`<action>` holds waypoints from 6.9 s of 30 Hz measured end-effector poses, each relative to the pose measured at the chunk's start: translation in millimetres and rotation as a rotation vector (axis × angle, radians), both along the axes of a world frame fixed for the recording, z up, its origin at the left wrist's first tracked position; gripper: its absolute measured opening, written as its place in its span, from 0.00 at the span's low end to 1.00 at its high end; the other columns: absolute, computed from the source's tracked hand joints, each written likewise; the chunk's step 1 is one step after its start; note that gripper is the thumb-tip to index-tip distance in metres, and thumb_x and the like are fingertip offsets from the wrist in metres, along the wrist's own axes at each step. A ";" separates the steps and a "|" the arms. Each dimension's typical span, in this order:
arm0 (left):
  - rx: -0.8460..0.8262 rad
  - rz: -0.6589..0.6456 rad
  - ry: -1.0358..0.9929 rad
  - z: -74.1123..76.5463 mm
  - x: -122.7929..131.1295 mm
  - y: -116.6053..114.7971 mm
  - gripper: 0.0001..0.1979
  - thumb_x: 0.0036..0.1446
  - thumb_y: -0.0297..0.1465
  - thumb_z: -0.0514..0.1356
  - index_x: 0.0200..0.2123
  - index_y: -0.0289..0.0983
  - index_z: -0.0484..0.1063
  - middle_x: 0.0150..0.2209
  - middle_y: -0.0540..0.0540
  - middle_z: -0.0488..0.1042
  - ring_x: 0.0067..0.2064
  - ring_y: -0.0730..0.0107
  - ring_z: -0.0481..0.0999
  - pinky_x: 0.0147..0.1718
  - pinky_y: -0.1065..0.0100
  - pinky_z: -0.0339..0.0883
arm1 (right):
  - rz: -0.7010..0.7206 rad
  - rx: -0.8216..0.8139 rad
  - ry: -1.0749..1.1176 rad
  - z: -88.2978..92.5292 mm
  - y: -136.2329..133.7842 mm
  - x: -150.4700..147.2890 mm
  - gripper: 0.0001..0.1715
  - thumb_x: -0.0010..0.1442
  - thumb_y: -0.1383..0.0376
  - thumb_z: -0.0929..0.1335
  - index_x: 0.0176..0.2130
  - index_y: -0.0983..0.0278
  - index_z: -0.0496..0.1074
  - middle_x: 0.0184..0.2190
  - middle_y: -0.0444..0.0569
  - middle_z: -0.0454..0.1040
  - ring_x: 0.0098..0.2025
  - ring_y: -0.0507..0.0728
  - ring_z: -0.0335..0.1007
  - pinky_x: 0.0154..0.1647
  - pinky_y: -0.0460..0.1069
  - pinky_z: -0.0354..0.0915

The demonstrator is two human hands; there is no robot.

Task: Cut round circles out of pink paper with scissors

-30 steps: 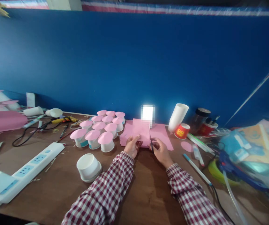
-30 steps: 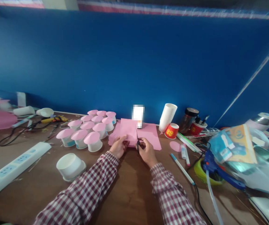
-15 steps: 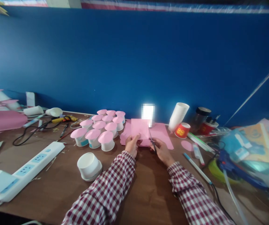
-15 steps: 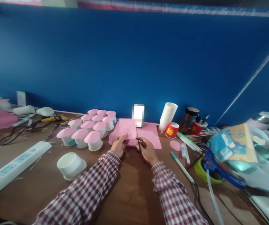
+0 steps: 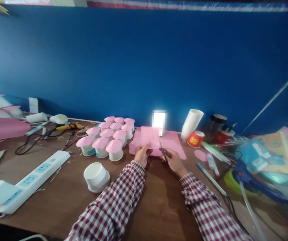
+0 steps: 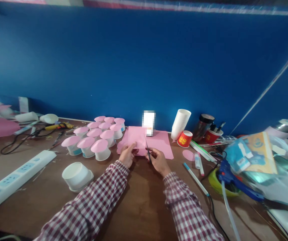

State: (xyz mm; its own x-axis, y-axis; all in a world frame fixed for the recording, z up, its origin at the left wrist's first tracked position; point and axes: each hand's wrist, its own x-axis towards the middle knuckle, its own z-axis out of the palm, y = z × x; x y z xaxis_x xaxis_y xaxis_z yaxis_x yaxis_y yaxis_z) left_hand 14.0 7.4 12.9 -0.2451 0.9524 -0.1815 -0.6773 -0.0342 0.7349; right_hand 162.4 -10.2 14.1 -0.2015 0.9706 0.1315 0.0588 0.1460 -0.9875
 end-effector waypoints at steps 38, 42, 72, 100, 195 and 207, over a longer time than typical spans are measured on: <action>0.019 0.015 -0.027 2.2 -1.9 -0.4 0.14 0.38 0.30 0.70 0.26 0.34 0.68 0.26 0.50 0.70 0.26 0.78 0.70 0.25 0.74 0.64 | 0.012 0.002 -0.044 -6.1 2.8 2.4 0.31 0.47 0.51 0.72 0.44 0.70 0.74 0.19 0.43 0.68 0.20 0.50 0.62 0.21 0.47 0.64; 0.015 0.017 -0.031 1.1 -1.8 0.3 0.14 0.38 0.31 0.70 0.27 0.34 0.69 0.27 0.50 0.71 0.27 0.77 0.70 0.25 0.73 0.65 | 0.010 -0.015 -0.043 -5.8 2.4 2.3 0.31 0.47 0.51 0.72 0.44 0.71 0.74 0.19 0.43 0.68 0.20 0.50 0.62 0.21 0.47 0.64; -0.052 0.017 0.131 -0.9 -0.5 0.0 0.16 0.37 0.34 0.69 0.25 0.34 0.65 0.23 0.52 0.68 0.22 0.79 0.68 0.23 0.73 0.65 | 0.032 -0.107 0.030 -3.8 0.4 5.4 0.30 0.47 0.54 0.73 0.45 0.69 0.72 0.21 0.43 0.69 0.22 0.51 0.64 0.22 0.46 0.62; -0.100 -0.036 0.162 3.1 0.7 -2.9 0.16 0.36 0.34 0.69 0.25 0.35 0.66 0.21 0.53 0.67 0.22 0.77 0.69 0.20 0.75 0.62 | -0.026 -0.102 0.007 1.9 -0.7 3.6 0.31 0.45 0.51 0.73 0.44 0.69 0.74 0.20 0.43 0.69 0.20 0.50 0.63 0.21 0.45 0.60; -0.039 -0.013 0.117 0.8 -0.4 -0.6 0.16 0.36 0.35 0.69 0.26 0.33 0.69 0.24 0.50 0.69 0.24 0.76 0.69 0.22 0.72 0.62 | -0.005 -0.052 -0.027 -3.4 2.8 7.2 0.29 0.46 0.53 0.73 0.43 0.70 0.74 0.18 0.42 0.67 0.20 0.50 0.61 0.21 0.46 0.61; -0.032 -0.019 0.107 -3.2 -1.0 1.3 0.15 0.37 0.34 0.69 0.26 0.33 0.68 0.25 0.50 0.70 0.25 0.76 0.69 0.23 0.72 0.62 | 0.003 -0.036 -0.047 -2.9 2.7 7.9 0.28 0.47 0.53 0.73 0.43 0.70 0.74 0.19 0.41 0.66 0.20 0.50 0.61 0.22 0.46 0.61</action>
